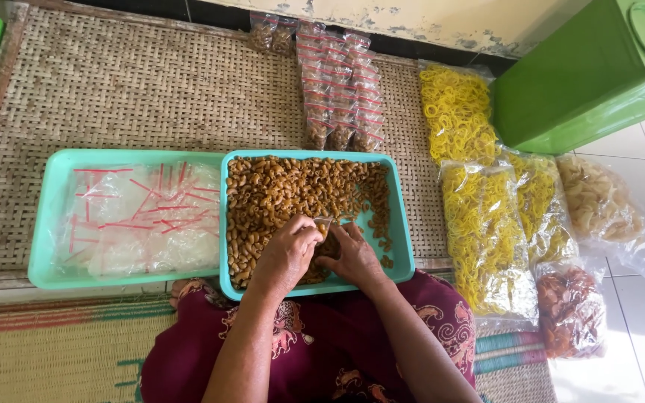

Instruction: The person sits on a mat and repeatedly scoops small brown snack pieces from a tray into small plastic bags, seals them, and places them in a row. The person handles snack pieces and plastic bags by hand.

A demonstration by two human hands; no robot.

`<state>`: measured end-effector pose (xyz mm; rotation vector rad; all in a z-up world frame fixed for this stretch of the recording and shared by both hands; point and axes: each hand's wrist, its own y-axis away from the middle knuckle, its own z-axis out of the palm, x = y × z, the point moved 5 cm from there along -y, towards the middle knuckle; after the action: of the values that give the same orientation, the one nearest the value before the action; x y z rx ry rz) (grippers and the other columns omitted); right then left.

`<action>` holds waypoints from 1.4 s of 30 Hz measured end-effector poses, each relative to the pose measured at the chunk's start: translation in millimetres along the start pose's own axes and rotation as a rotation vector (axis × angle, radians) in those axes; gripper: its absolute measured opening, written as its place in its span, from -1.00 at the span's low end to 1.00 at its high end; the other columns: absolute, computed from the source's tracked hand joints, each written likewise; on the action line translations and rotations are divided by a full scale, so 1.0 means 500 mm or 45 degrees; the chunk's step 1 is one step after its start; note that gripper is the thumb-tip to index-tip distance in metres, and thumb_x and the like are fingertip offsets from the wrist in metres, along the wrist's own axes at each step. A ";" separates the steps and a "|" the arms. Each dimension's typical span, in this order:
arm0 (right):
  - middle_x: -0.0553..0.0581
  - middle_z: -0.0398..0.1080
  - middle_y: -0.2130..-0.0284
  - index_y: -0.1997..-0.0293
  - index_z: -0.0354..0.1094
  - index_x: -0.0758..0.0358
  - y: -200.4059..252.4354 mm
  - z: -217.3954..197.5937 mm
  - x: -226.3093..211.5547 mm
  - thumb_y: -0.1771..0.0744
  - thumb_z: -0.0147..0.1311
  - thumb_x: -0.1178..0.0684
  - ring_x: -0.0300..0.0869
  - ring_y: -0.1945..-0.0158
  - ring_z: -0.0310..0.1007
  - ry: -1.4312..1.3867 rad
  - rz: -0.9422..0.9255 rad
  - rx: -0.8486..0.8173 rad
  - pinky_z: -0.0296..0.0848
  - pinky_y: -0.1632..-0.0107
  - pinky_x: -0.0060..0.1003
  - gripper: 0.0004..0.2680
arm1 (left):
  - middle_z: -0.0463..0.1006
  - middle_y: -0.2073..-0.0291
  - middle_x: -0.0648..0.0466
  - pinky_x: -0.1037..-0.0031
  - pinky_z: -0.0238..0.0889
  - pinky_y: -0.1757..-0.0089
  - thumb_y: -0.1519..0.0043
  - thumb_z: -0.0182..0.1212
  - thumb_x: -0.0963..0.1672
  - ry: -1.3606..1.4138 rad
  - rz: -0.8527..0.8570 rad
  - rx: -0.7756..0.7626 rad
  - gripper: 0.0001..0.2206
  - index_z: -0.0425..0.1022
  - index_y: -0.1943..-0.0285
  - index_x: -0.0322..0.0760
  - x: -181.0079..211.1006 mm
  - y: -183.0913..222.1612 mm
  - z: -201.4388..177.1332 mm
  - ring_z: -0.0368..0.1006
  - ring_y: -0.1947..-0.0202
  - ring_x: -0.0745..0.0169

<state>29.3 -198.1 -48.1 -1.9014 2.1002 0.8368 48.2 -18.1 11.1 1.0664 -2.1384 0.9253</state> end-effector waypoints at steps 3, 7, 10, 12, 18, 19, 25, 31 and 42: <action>0.03 0.33 0.03 -0.17 0.34 -0.20 0.004 -0.012 -0.008 -0.14 0.38 -0.28 0.10 0.12 0.57 -0.036 0.005 0.016 0.53 -0.08 0.04 -0.50 | 0.45 0.16 0.09 0.36 0.59 0.20 -0.20 0.26 -0.26 0.011 -0.009 -0.006 -0.90 0.50 0.23 -0.21 -0.002 -0.001 0.003 0.62 0.23 0.02; -0.01 0.34 0.14 -0.05 0.40 -0.21 -0.010 0.018 0.034 -0.15 0.37 -0.26 0.09 0.18 0.58 -0.011 -0.012 0.056 0.54 -0.03 0.03 -0.59 | 0.44 0.17 0.08 0.34 0.60 0.21 -0.20 0.26 -0.27 0.009 0.000 -0.001 -0.89 0.48 0.23 -0.21 0.000 0.000 0.002 0.62 0.23 0.00; -0.04 0.34 0.24 0.03 0.43 -0.23 -0.004 0.019 0.038 -0.19 0.32 -0.25 0.04 0.20 0.59 -0.020 -0.032 0.076 0.56 -0.01 -0.04 -0.69 | 0.45 0.17 0.09 0.35 0.60 0.21 -0.20 0.27 -0.26 -0.006 -0.007 -0.003 -0.90 0.48 0.24 -0.21 0.001 0.003 0.002 0.62 0.24 0.01; -0.02 0.38 0.37 0.15 0.48 -0.11 0.003 0.014 0.042 -0.22 0.32 -0.02 -0.06 0.31 0.60 -0.126 -0.241 0.198 0.61 0.22 -0.17 -0.82 | 0.45 0.18 0.08 0.37 0.61 0.22 -0.20 0.26 -0.27 0.007 -0.005 0.015 -0.90 0.49 0.24 -0.22 0.006 0.002 -0.003 0.63 0.24 0.00; 0.08 0.51 0.44 0.27 0.53 0.08 0.026 -0.057 0.003 -0.22 0.29 0.14 -0.07 0.36 0.64 -0.322 -0.296 0.298 0.62 0.31 -0.26 -0.90 | 0.45 0.18 0.09 0.38 0.61 0.23 -0.21 0.25 -0.27 0.023 -0.018 -0.023 -0.91 0.50 0.24 -0.22 0.004 0.008 -0.001 0.64 0.23 0.04; 0.08 0.51 0.44 0.27 0.53 0.08 0.028 -0.078 -0.012 -0.22 0.29 0.14 -0.07 0.36 0.64 -0.319 -0.297 0.298 0.62 0.31 -0.26 -0.90 | 0.45 0.18 0.09 0.38 0.61 0.23 -0.21 0.25 -0.27 0.025 -0.017 -0.020 -0.91 0.50 0.24 -0.22 0.010 0.008 -0.004 0.64 0.23 0.04; 0.06 0.53 0.41 0.21 0.58 0.08 0.048 -0.175 -0.135 -0.24 0.34 0.10 -0.13 0.32 0.64 -0.361 -0.387 0.434 0.63 0.29 -0.35 -0.89 | 0.45 0.17 0.10 0.40 0.61 0.20 -0.19 0.27 -0.28 -0.051 0.004 -0.041 -0.90 0.49 0.27 -0.26 0.039 0.002 -0.026 0.63 0.19 0.03; 0.12 0.55 0.35 0.16 0.58 0.14 0.052 -0.187 -0.175 -0.28 0.32 0.06 -0.11 0.30 0.65 -0.416 -0.473 0.368 0.63 0.28 -0.32 -0.88 | 0.45 0.19 0.10 0.38 0.61 0.20 -0.16 0.30 -0.28 -0.050 -0.013 -0.023 -0.89 0.52 0.26 -0.23 0.029 0.005 -0.025 0.63 0.18 0.03; 0.24 0.37 0.06 -0.33 0.25 0.08 0.059 -0.044 0.034 -0.15 0.47 -0.09 0.05 0.23 0.65 -0.141 -0.074 -0.083 0.63 0.03 -0.03 -0.38 | 0.41 0.19 0.09 0.38 0.61 0.23 -0.23 0.23 -0.27 0.031 -0.008 -0.067 -0.91 0.48 0.24 -0.24 0.007 0.006 -0.009 0.62 0.23 0.02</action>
<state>3.1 -223.4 -30.3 -1.8915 1.9672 0.9845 44.9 -14.8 15.4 1.0306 -2.1262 0.8699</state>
